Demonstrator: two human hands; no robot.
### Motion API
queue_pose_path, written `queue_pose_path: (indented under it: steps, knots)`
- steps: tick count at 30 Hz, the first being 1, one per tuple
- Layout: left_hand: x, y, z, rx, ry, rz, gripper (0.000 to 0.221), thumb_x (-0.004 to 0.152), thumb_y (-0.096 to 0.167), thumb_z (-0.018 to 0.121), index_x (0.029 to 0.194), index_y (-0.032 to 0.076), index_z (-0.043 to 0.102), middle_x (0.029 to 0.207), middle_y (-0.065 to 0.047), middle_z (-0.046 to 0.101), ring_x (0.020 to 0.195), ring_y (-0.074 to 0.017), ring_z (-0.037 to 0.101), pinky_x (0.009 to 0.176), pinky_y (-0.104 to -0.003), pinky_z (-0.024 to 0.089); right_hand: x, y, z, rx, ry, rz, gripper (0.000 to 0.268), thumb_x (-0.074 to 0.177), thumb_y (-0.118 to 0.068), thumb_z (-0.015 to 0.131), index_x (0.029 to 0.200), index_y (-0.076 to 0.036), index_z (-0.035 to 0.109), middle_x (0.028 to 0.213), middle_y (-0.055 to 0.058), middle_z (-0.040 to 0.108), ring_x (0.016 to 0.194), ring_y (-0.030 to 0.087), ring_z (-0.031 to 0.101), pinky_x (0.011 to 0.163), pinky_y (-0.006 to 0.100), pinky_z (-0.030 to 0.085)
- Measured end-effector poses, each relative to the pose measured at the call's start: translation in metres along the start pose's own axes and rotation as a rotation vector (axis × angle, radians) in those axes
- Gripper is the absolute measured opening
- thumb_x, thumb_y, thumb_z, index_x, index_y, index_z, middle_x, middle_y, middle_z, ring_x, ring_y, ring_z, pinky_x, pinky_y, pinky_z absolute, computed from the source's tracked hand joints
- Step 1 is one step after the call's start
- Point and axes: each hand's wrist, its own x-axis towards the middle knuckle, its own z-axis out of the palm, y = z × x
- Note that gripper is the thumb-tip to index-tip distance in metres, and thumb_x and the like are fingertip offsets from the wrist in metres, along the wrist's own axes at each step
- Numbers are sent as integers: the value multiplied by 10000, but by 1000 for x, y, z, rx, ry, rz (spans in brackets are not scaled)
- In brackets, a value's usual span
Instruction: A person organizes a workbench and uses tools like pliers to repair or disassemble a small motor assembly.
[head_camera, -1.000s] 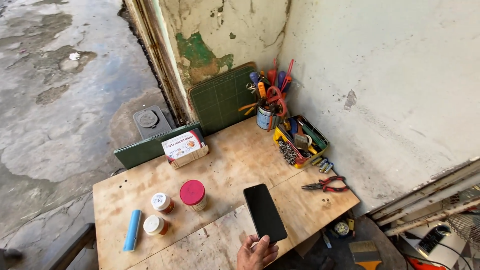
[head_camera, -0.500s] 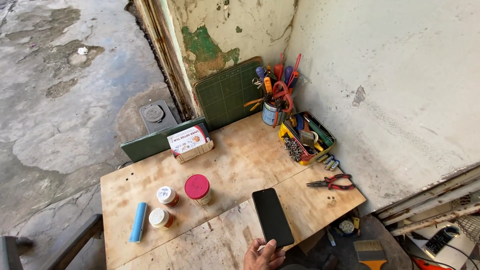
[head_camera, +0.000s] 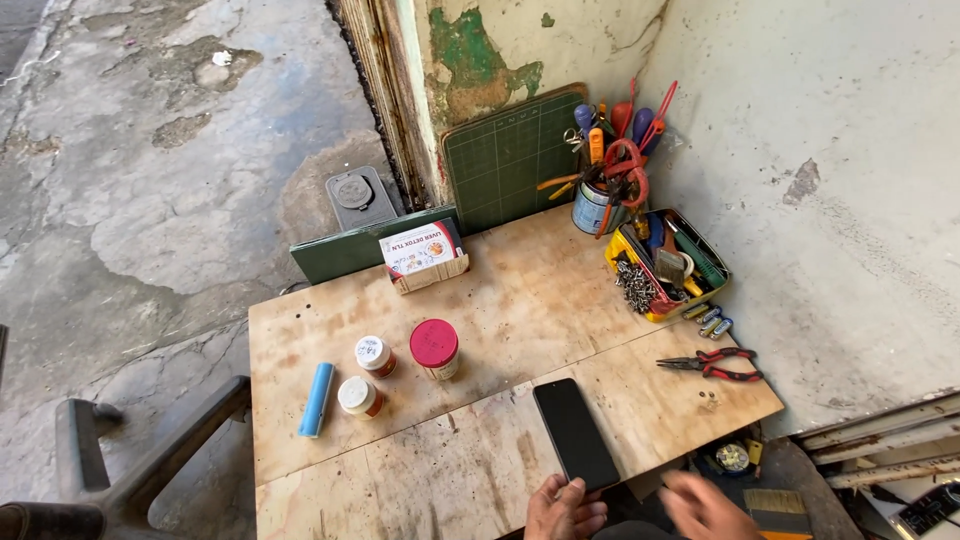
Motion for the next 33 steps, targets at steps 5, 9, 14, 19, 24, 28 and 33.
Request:
queue_pose_path:
  steps: [5,9,14,19,24,28,33]
  knots:
    - [-39,18,-8,422,-148,123,427,963,252,688,1353,95,761,984,-116,842,780,-196,812,717,-267,618,72,-46,94,-180,62,-498,975,856,-636,807,1651,-219,428,1718,66,476,1601,255,445,1305,425,370]
    - [4,9,-43,554,-449,227,306,991,144,649,1235,56,809,1004,-33,838,836,-55,760,758,-172,565,114,-32,144,-285,354,-750,1011,776,-531,876,1625,-149,483,1683,104,537,1555,282,511,1287,439,407]
    - [5,53,-82,597,-106,381,488,1015,342,726,1454,128,717,882,-23,798,680,-44,727,621,-195,570,133,-22,133,-387,407,-690,1025,717,-619,842,1613,-213,553,1633,33,627,1487,303,611,1225,491,500]
    - [-67,136,-126,383,90,500,472,1022,208,607,1463,65,695,984,-70,792,680,-102,676,579,-226,568,147,-24,99,-382,389,-499,1128,650,-597,886,1675,-280,537,1561,190,696,1441,437,646,1191,556,519]
    - [-59,175,-183,412,561,599,441,957,260,546,1285,278,841,962,8,895,750,-108,789,687,-281,627,187,-19,76,-549,366,-164,1219,630,-722,836,1738,-439,413,1661,45,644,1502,341,598,1211,508,479]
    - [-30,200,-224,525,607,656,428,989,354,615,1374,291,790,973,-5,891,840,-152,835,871,-346,624,131,-33,27,-361,355,-424,1124,675,-489,931,1662,-166,502,1543,215,694,1428,436,662,1167,546,533]
    - [-150,232,-164,201,573,600,483,1015,212,632,1460,41,709,1033,-163,754,916,-241,704,906,-365,620,126,-36,-2,-446,201,-233,1123,767,-567,835,1737,-315,329,1688,82,521,1546,345,508,1234,529,489]
